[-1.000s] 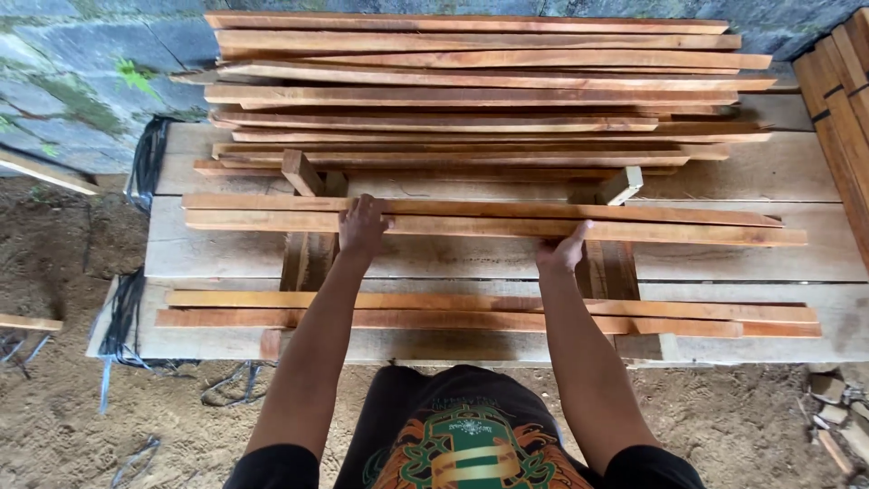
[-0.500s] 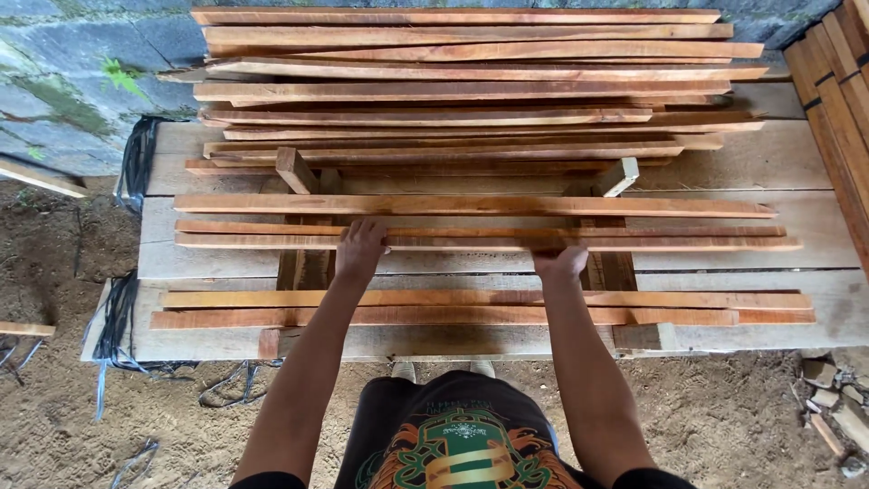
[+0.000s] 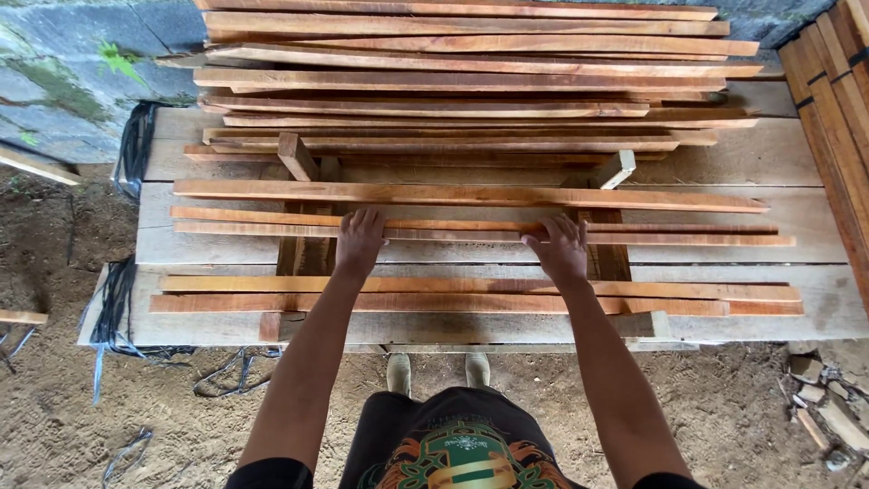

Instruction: Gathering and bundling several long wooden slats together using plastic ties.

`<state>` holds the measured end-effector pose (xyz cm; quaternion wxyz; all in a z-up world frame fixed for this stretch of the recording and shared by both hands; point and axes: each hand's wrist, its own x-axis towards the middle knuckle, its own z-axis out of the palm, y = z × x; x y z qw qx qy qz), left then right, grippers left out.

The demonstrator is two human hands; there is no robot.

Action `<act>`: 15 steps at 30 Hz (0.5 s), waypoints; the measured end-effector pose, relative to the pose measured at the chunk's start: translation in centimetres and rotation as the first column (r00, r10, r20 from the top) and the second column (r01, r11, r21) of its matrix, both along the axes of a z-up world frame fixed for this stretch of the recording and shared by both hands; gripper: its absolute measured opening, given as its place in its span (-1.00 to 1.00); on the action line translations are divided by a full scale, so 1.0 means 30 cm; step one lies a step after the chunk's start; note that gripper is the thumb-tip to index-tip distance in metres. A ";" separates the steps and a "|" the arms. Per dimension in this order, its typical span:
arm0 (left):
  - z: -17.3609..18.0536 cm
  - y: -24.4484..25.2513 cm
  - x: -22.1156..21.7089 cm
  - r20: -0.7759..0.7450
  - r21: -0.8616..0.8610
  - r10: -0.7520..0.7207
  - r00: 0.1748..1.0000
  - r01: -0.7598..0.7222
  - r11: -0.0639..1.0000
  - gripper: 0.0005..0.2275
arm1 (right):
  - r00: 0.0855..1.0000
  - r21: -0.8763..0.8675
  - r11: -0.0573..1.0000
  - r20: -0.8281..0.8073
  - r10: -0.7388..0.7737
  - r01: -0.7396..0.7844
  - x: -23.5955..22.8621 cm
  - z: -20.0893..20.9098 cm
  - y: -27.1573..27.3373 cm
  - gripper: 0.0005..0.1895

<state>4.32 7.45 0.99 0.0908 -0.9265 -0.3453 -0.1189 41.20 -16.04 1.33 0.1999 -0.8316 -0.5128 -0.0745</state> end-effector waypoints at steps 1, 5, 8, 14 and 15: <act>0.039 -0.029 -0.010 -0.001 0.002 0.005 1.000 -0.005 1.000 -0.47 | 1.000 0.002 1.000 -0.001 0.005 -0.005 0.005 -0.012 -0.003 -0.42; 0.016 -0.096 -0.022 0.148 0.123 -0.043 0.988 0.025 0.992 -0.57 | 0.980 0.101 0.992 0.194 0.049 -0.070 -0.021 -0.017 -0.068 -0.44; -0.070 -0.122 -0.060 0.220 0.133 -0.069 0.973 0.040 0.990 -0.70 | 0.960 0.147 0.985 0.275 0.046 -0.089 -0.054 -0.013 -0.095 -0.49; -0.071 -0.065 -0.061 0.332 0.026 -0.090 0.939 0.086 0.996 -0.79 | 0.983 0.063 0.998 0.183 0.015 -0.027 -0.004 -0.002 -0.064 -0.64; -0.062 -0.039 -0.049 0.356 0.000 -0.081 0.931 0.087 0.996 -0.77 | 0.996 -0.027 0.999 0.086 -0.019 0.021 -0.007 0.041 -0.048 -0.60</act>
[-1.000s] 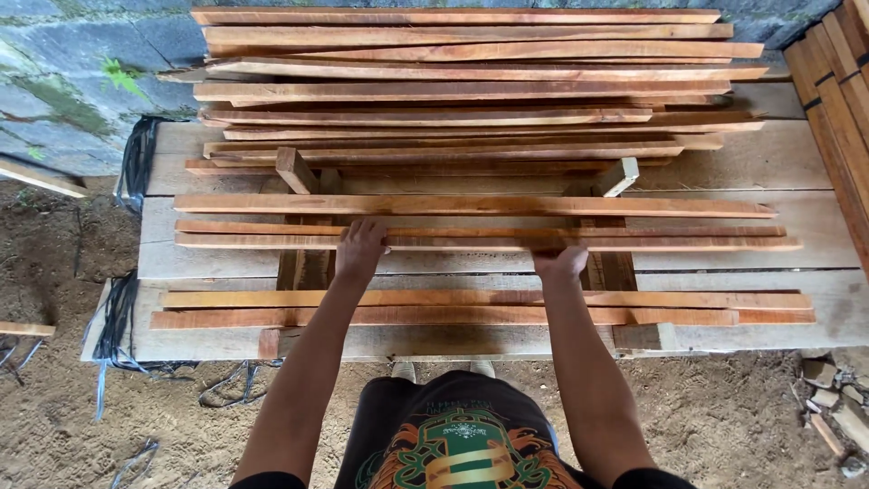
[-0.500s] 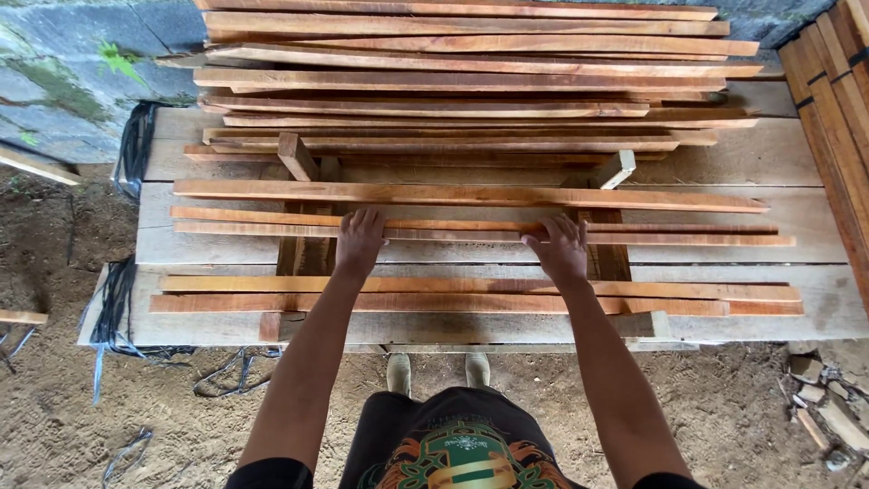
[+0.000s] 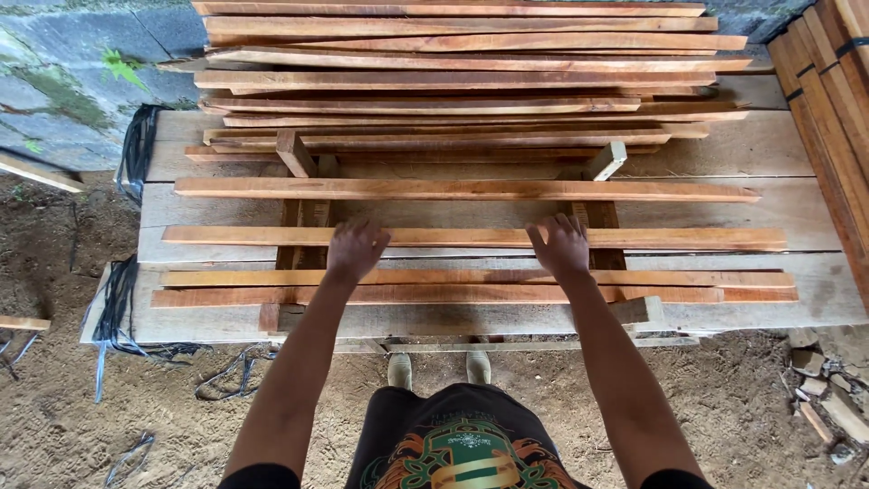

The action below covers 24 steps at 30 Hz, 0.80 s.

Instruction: Gathering and bundling several long wooden slats together using plastic ties.

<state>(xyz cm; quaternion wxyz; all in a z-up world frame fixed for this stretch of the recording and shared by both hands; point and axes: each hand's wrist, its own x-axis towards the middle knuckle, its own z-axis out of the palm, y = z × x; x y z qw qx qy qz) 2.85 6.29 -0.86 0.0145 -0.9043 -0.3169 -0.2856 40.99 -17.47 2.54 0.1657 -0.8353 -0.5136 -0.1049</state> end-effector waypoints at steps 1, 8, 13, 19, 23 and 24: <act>0.039 -0.005 0.000 0.003 0.001 -0.002 1.000 0.002 1.000 -0.77 | 1.000 0.001 1.000 0.003 -0.002 0.002 0.006 0.018 0.017 -0.60; 0.033 -0.031 -0.059 -0.326 -0.288 0.072 0.942 -0.172 0.942 -0.51 | 0.970 -0.495 0.853 -0.238 0.052 -0.167 -0.022 0.075 0.006 -0.43; -0.040 -0.133 -0.109 -0.242 -0.270 0.104 0.965 -0.170 0.948 -0.59 | 0.970 -0.455 0.877 -0.239 0.049 -0.156 -0.055 -0.043 -0.101 -0.34; -0.053 -0.200 -0.102 0.018 0.081 0.162 0.987 -0.163 0.983 -0.56 | 0.965 0.052 0.976 0.172 0.198 -0.210 -0.100 -0.125 -0.135 -0.64; -0.034 -0.208 -0.080 -0.006 0.034 0.161 0.987 -0.160 0.986 -0.65 | 0.958 0.117 0.970 0.217 0.187 -0.215 -0.150 -0.137 -0.075 -0.66; -0.039 -0.220 -0.078 -0.018 0.010 0.154 0.988 -0.154 0.988 -0.70 | 0.960 0.139 0.962 0.191 0.206 -0.234 -0.175 -0.149 -0.064 -0.63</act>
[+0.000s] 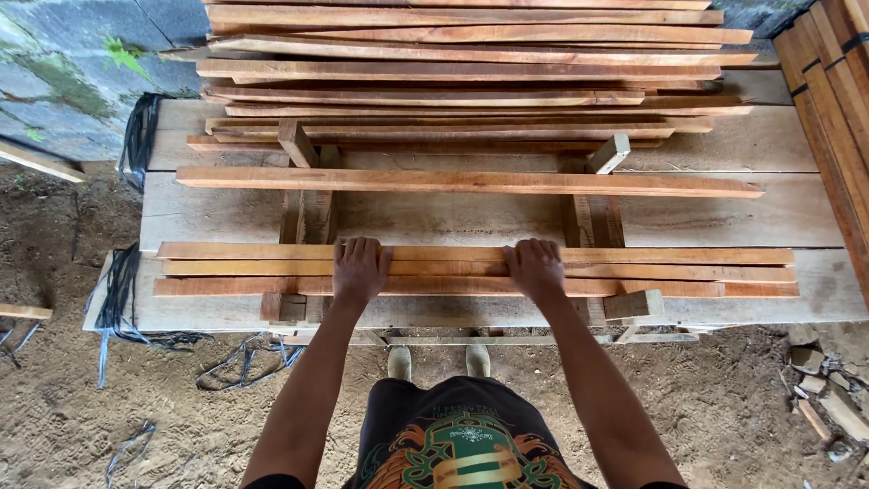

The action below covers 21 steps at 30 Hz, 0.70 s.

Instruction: Gathering and bundling several long wooden slats together using plastic ties.

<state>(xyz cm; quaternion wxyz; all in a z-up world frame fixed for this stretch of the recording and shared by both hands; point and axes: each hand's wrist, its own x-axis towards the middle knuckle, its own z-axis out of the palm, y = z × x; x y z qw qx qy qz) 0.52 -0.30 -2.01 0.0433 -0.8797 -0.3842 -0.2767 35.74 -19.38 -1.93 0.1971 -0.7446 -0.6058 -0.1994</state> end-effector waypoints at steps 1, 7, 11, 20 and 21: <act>0.000 0.004 0.010 -0.001 0.003 -0.001 1.000 0.001 1.000 -0.70 | 1.000 0.003 1.000 -0.001 -0.001 0.001 -0.030 -0.007 0.020 -0.63; 0.038 0.019 0.036 0.016 -0.002 -0.008 1.000 0.008 1.000 -0.66 | 0.997 -0.027 0.999 -0.062 -0.041 0.039 -0.104 0.019 0.061 -0.52; 0.088 0.045 0.042 -0.080 -0.225 -0.026 0.997 0.007 0.974 -0.57 | 0.961 -0.375 0.926 -0.241 -0.132 0.034 -0.080 0.161 0.050 -0.37; 0.130 0.361 0.133 -0.251 -0.347 -0.104 0.962 0.010 0.938 -0.67 | 0.918 -0.355 0.934 -0.354 -0.180 0.046 0.186 0.226 0.311 -0.72; 0.097 0.416 0.146 -0.121 -0.153 -0.129 0.984 0.110 0.982 -0.81 | 0.922 -0.209 0.978 -0.377 -0.083 0.003 0.222 0.256 0.336 -0.77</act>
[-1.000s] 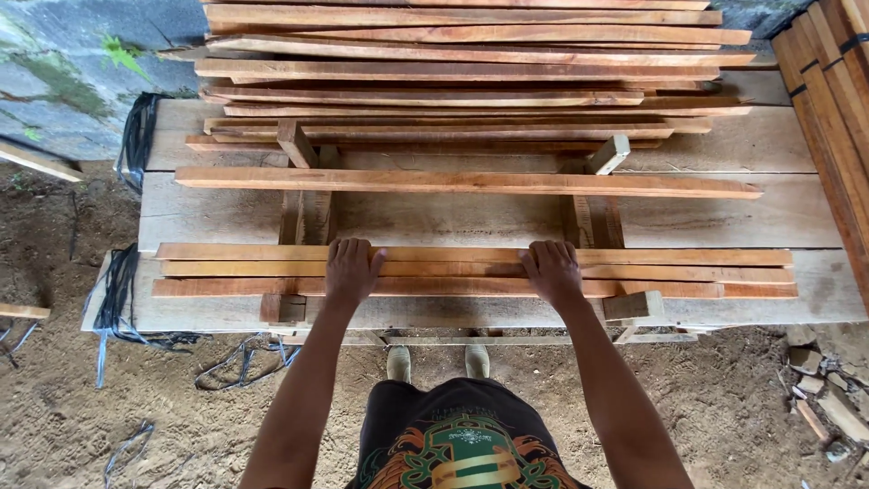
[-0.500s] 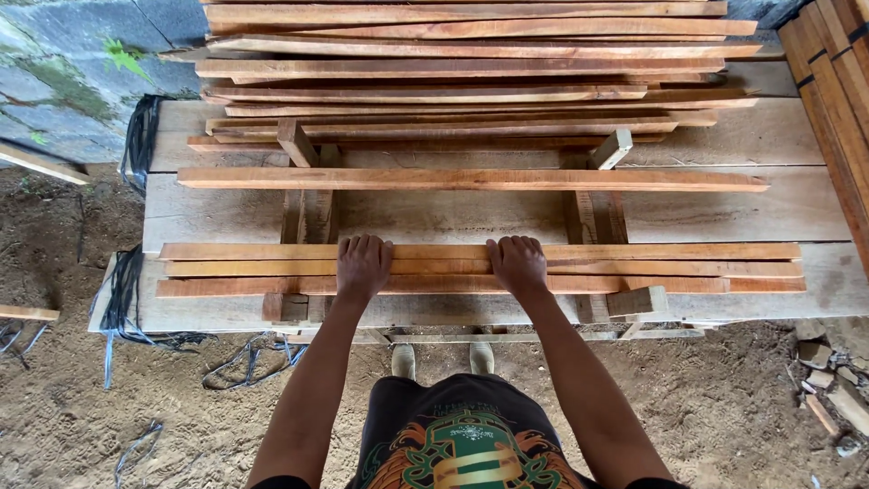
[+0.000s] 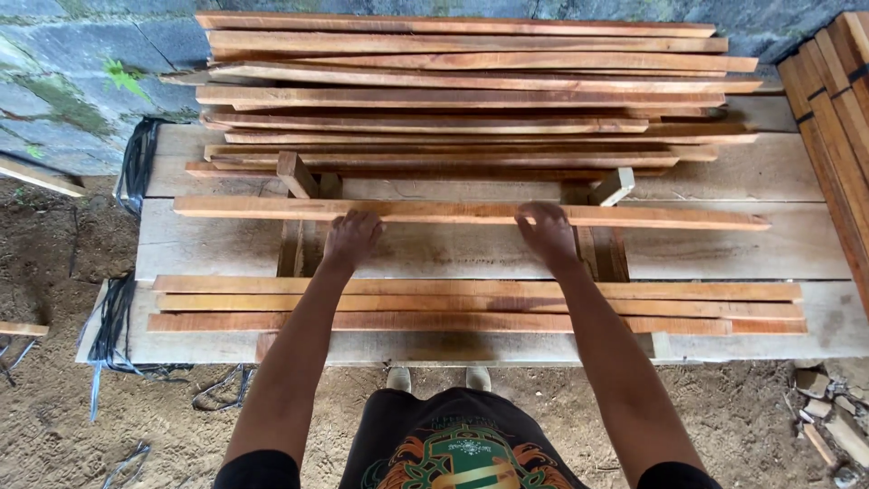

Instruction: Gathering and bundling several long wooden slats together using plastic ties.

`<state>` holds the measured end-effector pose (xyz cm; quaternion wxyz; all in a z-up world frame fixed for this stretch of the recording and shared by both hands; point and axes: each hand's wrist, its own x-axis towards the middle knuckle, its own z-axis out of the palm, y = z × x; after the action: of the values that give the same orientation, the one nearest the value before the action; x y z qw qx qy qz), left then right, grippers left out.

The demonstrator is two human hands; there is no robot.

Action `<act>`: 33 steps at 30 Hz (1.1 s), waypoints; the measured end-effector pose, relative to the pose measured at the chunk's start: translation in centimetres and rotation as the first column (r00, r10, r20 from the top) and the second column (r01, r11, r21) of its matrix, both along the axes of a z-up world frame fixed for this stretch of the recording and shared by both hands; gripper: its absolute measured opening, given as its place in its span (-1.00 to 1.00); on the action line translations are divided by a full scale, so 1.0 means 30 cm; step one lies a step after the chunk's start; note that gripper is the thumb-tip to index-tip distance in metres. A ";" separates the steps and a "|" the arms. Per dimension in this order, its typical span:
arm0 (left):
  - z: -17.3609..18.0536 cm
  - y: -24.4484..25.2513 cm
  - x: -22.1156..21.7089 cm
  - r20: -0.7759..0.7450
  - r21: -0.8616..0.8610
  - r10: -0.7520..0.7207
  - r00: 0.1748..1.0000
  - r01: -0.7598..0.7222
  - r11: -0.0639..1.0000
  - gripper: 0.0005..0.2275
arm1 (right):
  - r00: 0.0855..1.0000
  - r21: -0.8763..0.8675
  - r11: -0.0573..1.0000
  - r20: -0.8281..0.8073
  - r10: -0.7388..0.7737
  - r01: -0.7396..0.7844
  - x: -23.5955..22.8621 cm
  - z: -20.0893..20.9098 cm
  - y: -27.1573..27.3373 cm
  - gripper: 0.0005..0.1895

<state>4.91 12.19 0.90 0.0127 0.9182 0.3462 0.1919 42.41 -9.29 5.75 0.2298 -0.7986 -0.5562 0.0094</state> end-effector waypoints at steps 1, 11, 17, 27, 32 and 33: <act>-0.013 0.040 0.019 0.001 0.001 0.002 1.000 -0.002 1.000 -0.81 | 1.000 0.001 1.000 0.001 0.002 -0.002 0.023 0.027 0.035 -0.77; -0.072 0.167 0.093 -0.324 -0.359 0.145 0.935 -0.263 0.896 -0.62 | 0.978 -0.693 0.709 -0.208 -0.028 -0.127 0.187 -0.020 0.165 -0.27; -0.097 0.253 0.094 -0.530 -0.529 -0.006 0.848 -0.325 0.784 -0.57 | 0.978 -0.713 0.692 -0.201 -0.051 -0.111 0.176 -0.009 0.168 -0.23; -0.041 0.033 0.007 0.033 -0.035 0.094 0.995 -0.092 0.995 -0.69 | 0.998 -0.435 0.899 0.024 0.061 -0.044 0.069 -0.026 0.004 -0.35; -0.147 0.067 -0.036 0.049 0.079 0.030 0.998 -0.034 0.996 -0.69 | 0.980 -0.383 0.912 0.070 0.185 -0.145 0.080 -0.066 -0.079 -0.41; -0.167 0.072 -0.043 0.003 0.063 0.002 1.000 -0.002 0.998 -0.58 | 0.962 -0.344 0.922 0.139 0.237 -0.177 0.091 -0.085 -0.097 -0.43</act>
<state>3.61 14.34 -4.11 -0.0158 0.9175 0.3408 0.2042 45.12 -12.19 3.21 0.0409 -0.7598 -0.6465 0.0549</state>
